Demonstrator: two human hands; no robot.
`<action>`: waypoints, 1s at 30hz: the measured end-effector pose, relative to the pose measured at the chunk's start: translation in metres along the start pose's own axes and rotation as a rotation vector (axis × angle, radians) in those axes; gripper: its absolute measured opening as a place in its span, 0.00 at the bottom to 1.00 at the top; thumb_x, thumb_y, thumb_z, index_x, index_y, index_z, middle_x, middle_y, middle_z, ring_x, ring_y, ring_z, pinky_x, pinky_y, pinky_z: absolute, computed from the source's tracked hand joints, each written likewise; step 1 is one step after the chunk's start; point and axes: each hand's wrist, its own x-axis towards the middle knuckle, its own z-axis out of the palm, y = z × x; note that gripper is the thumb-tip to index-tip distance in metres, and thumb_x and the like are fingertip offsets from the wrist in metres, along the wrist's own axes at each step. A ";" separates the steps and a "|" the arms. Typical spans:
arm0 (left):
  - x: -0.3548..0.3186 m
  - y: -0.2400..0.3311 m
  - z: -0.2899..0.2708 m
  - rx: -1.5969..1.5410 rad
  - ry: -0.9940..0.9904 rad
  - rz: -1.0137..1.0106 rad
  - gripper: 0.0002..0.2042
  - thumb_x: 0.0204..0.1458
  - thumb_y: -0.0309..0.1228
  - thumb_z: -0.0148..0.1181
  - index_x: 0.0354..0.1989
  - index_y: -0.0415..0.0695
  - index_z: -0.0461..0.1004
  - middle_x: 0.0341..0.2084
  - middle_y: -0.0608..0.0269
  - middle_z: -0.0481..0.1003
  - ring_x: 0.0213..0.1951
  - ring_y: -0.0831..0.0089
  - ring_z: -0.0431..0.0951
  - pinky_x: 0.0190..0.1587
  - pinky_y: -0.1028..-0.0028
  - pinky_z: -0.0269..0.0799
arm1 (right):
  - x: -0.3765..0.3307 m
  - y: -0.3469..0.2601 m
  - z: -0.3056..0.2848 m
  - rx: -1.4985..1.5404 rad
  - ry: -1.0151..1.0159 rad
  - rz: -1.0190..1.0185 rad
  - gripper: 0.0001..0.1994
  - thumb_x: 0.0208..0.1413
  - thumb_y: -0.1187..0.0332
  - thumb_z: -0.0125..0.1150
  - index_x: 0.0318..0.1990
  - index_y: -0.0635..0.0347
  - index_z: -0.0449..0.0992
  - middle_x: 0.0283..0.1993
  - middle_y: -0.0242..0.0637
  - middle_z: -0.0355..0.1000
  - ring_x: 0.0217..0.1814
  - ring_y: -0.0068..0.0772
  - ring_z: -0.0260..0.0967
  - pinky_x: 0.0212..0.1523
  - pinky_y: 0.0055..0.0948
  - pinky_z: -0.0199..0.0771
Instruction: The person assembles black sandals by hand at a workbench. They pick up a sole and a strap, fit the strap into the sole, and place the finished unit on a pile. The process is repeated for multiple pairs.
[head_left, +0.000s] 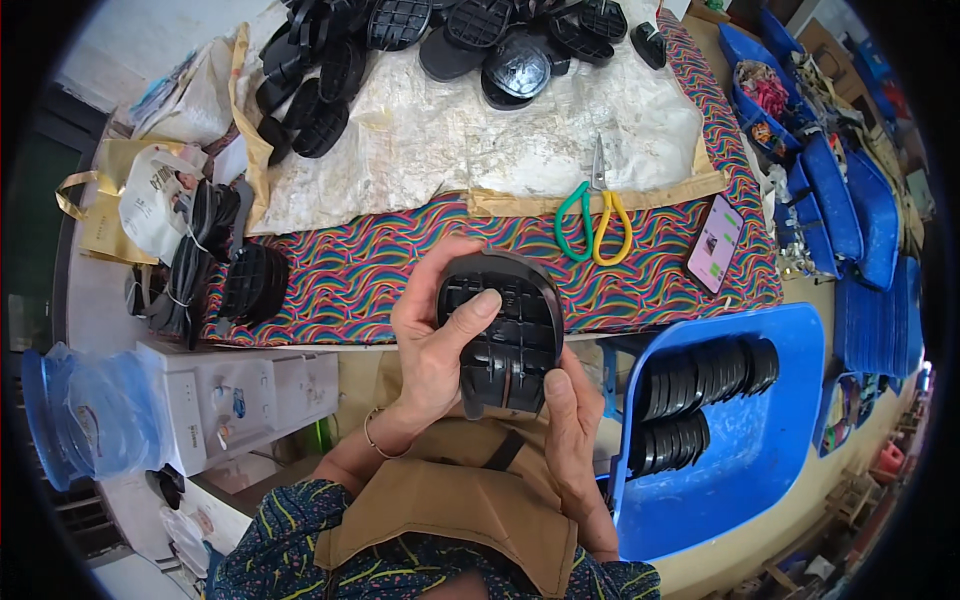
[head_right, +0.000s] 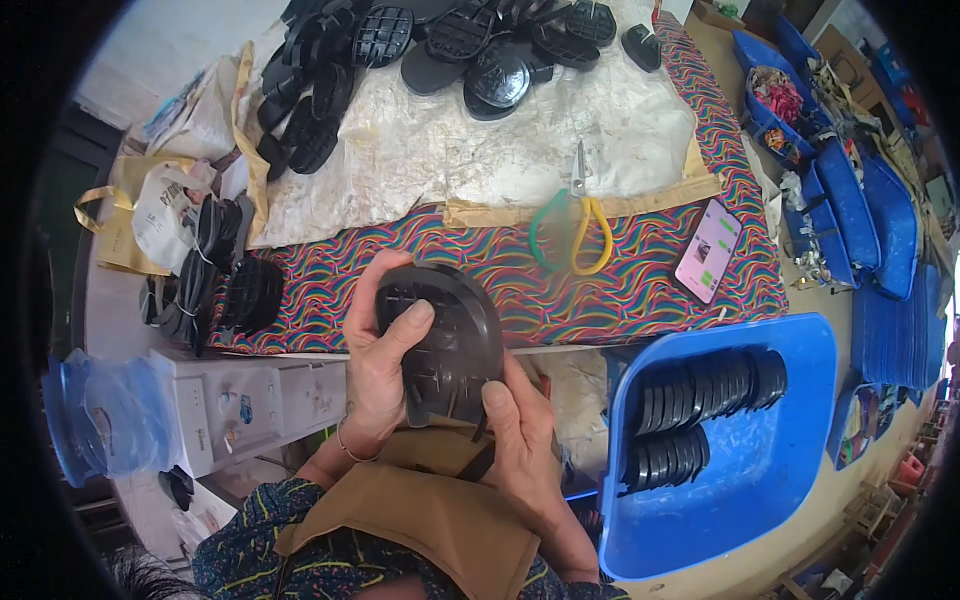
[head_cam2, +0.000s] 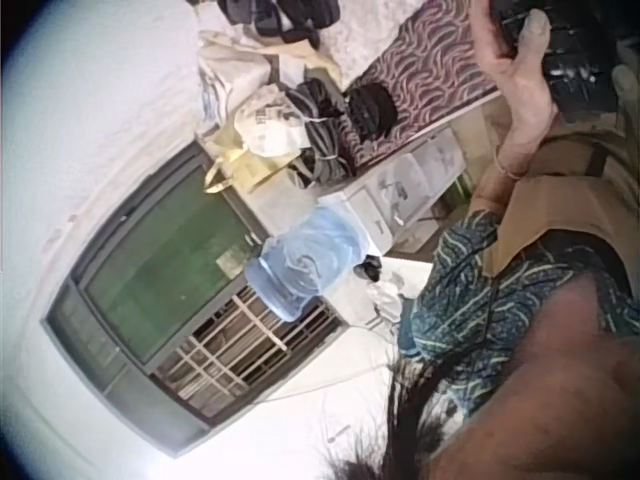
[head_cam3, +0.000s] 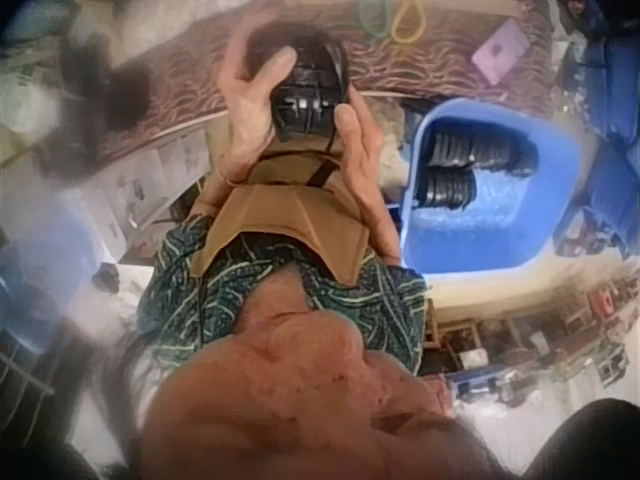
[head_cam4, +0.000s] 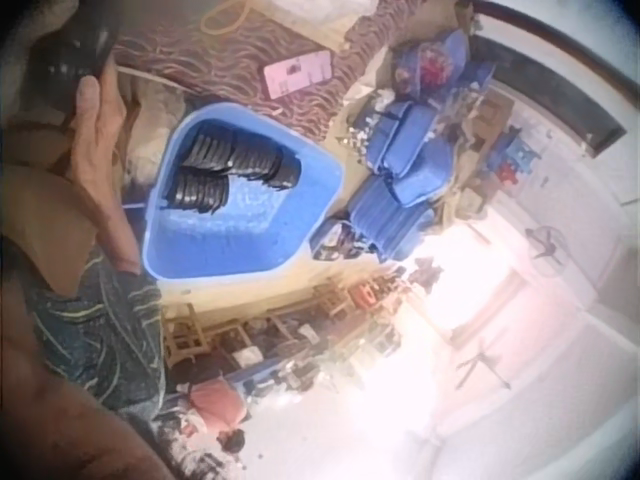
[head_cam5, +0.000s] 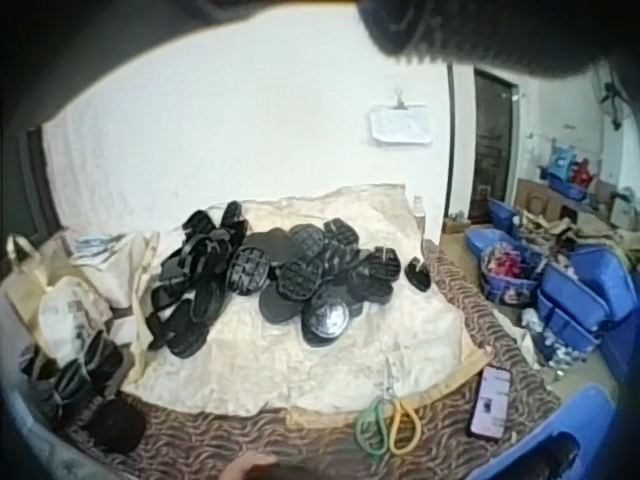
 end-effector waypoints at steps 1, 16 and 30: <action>-0.001 -0.001 -0.002 0.039 -0.021 0.027 0.20 0.53 0.22 0.63 0.55 0.38 0.68 0.42 0.59 0.77 0.43 0.75 0.77 0.47 0.75 0.73 | 0.000 0.002 -0.002 -0.095 0.001 -0.022 0.24 0.68 0.55 0.46 0.57 0.70 0.70 0.43 0.36 0.73 0.45 0.23 0.66 0.47 0.25 0.64; -0.005 -0.016 -0.015 0.196 -0.166 0.103 0.18 0.54 0.21 0.62 0.53 0.36 0.70 0.43 0.59 0.77 0.45 0.77 0.76 0.49 0.76 0.72 | 0.014 0.023 -0.016 -0.278 0.067 -0.067 0.20 0.69 0.62 0.46 0.56 0.70 0.73 0.42 0.39 0.77 0.43 0.24 0.71 0.47 0.23 0.69; -0.004 -0.008 -0.013 0.278 -0.317 0.004 0.18 0.51 0.20 0.64 0.52 0.38 0.71 0.43 0.64 0.75 0.45 0.78 0.75 0.49 0.77 0.70 | 0.035 0.016 -0.033 -0.720 -0.016 -0.453 0.15 0.66 0.69 0.48 0.53 0.70 0.73 0.35 0.52 0.77 0.32 0.49 0.77 0.34 0.36 0.75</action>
